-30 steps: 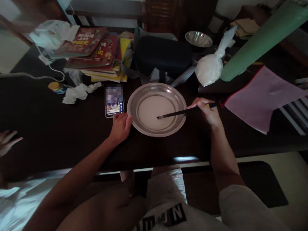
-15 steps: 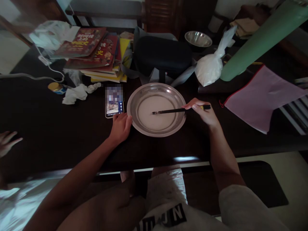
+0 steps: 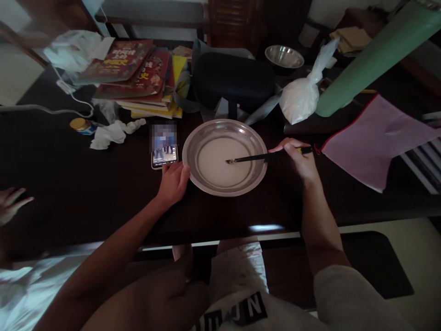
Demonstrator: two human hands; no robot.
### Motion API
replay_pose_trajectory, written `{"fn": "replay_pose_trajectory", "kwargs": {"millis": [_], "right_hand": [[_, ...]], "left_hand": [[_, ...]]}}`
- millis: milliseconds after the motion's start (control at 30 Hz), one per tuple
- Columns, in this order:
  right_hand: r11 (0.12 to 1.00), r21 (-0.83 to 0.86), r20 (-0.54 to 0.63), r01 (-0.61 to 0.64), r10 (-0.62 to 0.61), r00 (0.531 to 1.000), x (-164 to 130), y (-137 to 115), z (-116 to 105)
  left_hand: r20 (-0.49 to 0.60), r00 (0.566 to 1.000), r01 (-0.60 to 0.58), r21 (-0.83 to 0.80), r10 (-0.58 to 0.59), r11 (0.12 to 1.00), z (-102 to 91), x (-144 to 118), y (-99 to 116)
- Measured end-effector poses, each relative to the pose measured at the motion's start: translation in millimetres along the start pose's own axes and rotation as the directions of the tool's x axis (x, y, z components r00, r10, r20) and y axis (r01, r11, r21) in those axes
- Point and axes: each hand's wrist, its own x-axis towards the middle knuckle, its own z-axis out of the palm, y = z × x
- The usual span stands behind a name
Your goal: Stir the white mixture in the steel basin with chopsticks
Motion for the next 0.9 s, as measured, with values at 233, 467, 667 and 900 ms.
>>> {"fn": "replay_pose_trajectory", "kwargs": {"millis": [233, 467, 667, 900], "right_hand": [[0.999, -0.033, 0.139, 0.004, 0.001, 0.990, 0.6, -1.9, 2.3], [1.000, -0.003, 0.065, 0.000, 0.000, 0.998, 0.0, 2.3, 0.4], [0.999, -0.035, 0.054, 0.010, -0.008, 0.999, 0.3, 0.0, 2.3], [0.999, -0.036, 0.139, 0.009, -0.004, 0.990, 0.5, -1.0, 3.0]], "left_hand": [[-0.002, 1.000, -0.007, -0.010, 0.007, 1.000, -0.8, 0.1, -0.6], [-0.021, 1.000, 0.000, -0.030, 0.000, 1.000, 0.0, 0.0, -0.2], [-0.022, 1.000, 0.007, -0.045, -0.008, 0.999, -0.2, 0.4, 0.5], [-0.020, 1.000, 0.002, -0.022, -0.003, 1.000, -1.1, 1.3, 1.9]]}}
